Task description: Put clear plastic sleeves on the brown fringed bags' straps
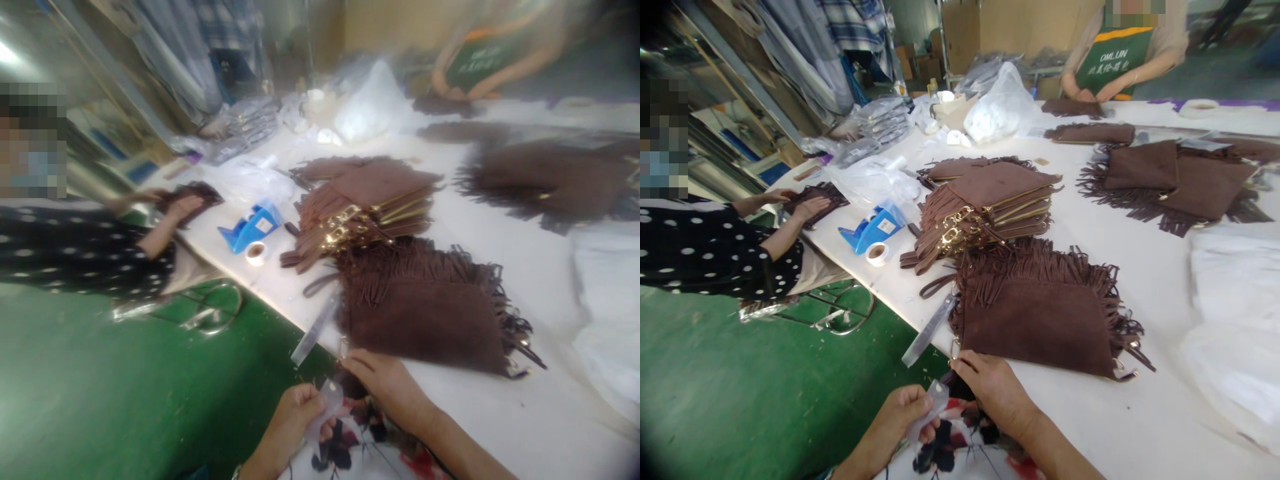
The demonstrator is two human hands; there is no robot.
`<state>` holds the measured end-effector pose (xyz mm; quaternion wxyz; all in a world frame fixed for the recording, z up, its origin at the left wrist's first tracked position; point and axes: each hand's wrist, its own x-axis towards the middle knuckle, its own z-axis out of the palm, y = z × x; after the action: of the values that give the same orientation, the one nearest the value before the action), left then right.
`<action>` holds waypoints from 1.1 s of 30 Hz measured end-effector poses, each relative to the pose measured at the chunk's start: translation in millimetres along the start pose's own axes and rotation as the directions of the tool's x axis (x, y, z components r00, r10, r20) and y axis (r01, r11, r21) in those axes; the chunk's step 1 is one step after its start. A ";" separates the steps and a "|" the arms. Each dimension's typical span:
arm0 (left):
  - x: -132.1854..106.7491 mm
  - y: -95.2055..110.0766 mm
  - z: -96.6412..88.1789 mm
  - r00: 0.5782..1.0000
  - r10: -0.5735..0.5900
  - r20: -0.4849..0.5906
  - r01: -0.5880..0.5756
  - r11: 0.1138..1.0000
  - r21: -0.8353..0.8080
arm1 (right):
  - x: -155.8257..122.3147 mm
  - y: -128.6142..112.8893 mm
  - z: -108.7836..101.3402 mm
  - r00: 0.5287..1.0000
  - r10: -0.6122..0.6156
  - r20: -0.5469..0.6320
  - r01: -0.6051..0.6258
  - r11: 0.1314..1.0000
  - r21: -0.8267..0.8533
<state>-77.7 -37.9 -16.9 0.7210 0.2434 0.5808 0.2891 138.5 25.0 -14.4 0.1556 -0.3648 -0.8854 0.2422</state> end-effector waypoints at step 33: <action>17.9 0.3 25.6 0.987 0.157 -0.041 -0.146 0.970 0.195 | -22.0 -13.9 17.7 0.995 0.040 -0.093 -0.032 0.996 0.087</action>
<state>-49.9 -25.5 -23.8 0.6535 0.3472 0.6054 0.2929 137.7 -5.0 -23.8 0.2084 -0.3848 -0.8591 0.2652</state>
